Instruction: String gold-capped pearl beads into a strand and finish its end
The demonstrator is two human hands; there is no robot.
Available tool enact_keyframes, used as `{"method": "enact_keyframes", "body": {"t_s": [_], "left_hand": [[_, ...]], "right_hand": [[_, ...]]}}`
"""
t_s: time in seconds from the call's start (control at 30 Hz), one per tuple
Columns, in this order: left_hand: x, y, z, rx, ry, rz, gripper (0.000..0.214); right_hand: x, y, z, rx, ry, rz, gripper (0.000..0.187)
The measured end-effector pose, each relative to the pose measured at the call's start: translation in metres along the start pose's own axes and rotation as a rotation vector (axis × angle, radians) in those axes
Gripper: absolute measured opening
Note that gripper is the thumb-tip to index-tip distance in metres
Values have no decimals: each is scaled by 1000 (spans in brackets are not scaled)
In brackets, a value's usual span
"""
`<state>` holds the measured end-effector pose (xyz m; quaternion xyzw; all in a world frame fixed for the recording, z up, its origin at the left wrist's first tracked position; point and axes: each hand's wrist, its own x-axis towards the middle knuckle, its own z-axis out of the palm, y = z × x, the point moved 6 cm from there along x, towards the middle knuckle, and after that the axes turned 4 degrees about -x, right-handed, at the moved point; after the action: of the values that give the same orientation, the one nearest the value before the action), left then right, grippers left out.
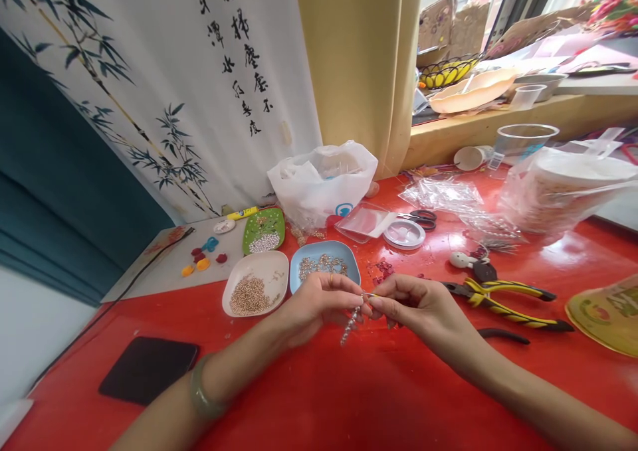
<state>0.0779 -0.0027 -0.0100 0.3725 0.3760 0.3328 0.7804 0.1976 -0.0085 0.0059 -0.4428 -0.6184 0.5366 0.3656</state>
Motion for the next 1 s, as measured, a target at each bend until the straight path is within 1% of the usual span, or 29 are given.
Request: {"method": "enact_keyframes", "body": {"t_s": [0.13, 0.43, 0.57, 0.73, 1.0], "left_hand": [[1, 0, 1, 12, -8, -15, 11], [0, -1, -1, 19, -34, -26, 8], [0, -2, -1, 4, -24, -43, 10], [1, -5, -2, -19, -22, -56, 12], [2, -2, -2, -58, -32, -21, 9]], "right_hand": [[0, 0, -1, -31, -4, -18, 22], [1, -2, 0, 15, -25, 9, 24], [2, 0, 1, 36, -46, 29, 25], [4, 1, 1, 54, -72, 25, 23], [3, -2, -1, 62, -27, 9, 18]]}}
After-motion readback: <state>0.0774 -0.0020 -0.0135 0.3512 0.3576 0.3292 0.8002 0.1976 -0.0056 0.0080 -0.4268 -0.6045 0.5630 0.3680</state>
